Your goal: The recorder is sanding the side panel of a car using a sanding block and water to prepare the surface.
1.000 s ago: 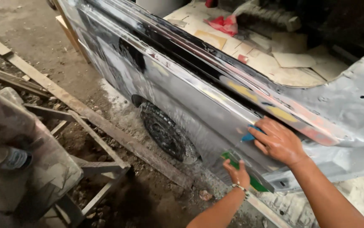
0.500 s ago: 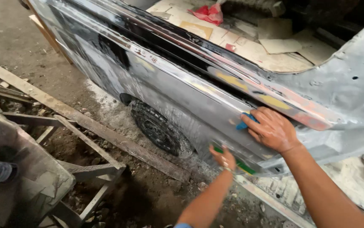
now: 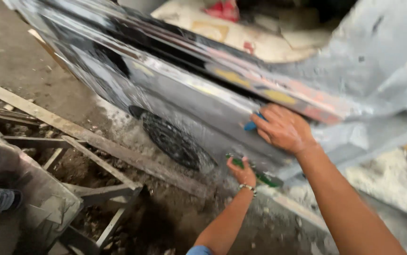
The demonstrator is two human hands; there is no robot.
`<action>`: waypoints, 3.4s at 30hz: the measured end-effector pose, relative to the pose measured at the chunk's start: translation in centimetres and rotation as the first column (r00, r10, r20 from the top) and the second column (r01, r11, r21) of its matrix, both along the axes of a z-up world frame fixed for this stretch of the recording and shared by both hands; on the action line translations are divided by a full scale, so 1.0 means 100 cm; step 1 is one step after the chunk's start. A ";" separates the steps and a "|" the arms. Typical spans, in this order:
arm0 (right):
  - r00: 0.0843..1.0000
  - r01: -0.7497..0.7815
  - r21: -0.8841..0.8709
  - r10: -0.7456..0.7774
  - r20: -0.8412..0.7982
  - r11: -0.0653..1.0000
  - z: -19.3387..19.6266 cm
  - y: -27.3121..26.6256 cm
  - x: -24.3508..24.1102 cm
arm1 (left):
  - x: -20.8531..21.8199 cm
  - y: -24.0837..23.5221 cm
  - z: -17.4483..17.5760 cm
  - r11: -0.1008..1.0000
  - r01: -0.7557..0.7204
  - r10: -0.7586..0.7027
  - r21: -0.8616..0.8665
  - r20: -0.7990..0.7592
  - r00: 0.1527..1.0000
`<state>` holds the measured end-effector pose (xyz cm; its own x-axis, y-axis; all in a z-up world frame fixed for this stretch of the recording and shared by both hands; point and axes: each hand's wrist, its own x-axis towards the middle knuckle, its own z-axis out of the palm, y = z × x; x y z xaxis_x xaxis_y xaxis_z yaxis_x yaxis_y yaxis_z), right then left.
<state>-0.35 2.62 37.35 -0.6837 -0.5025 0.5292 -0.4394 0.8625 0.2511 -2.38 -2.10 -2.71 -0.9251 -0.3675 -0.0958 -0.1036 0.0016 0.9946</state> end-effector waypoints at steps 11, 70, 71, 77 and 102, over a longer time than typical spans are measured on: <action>1.000 0.022 0.114 -0.021 -0.014 0.993 0.013 -0.010 -0.001 | -0.110 -0.112 0.030 0.978 0.199 -0.183 0.066 -0.198 0.963; 0.996 0.080 0.098 -0.084 0.036 0.992 0.017 -0.021 0.001 | -0.023 -0.013 0.165 0.932 -0.140 0.023 0.334 0.330 0.944; 0.995 0.084 0.104 -0.089 0.044 0.991 0.018 -0.022 0.000 | -0.015 0.002 0.143 0.922 -0.113 0.060 0.370 0.152 0.986; 0.993 0.112 0.150 -0.116 0.015 0.982 0.021 -0.018 0.000 | -0.127 -0.069 0.164 0.900 -0.288 0.170 0.327 0.344 0.923; 0.991 0.113 0.162 -0.122 0.047 0.980 0.022 -0.019 0.002 | -0.040 -0.003 0.133 0.945 -0.144 0.077 0.294 0.228 0.971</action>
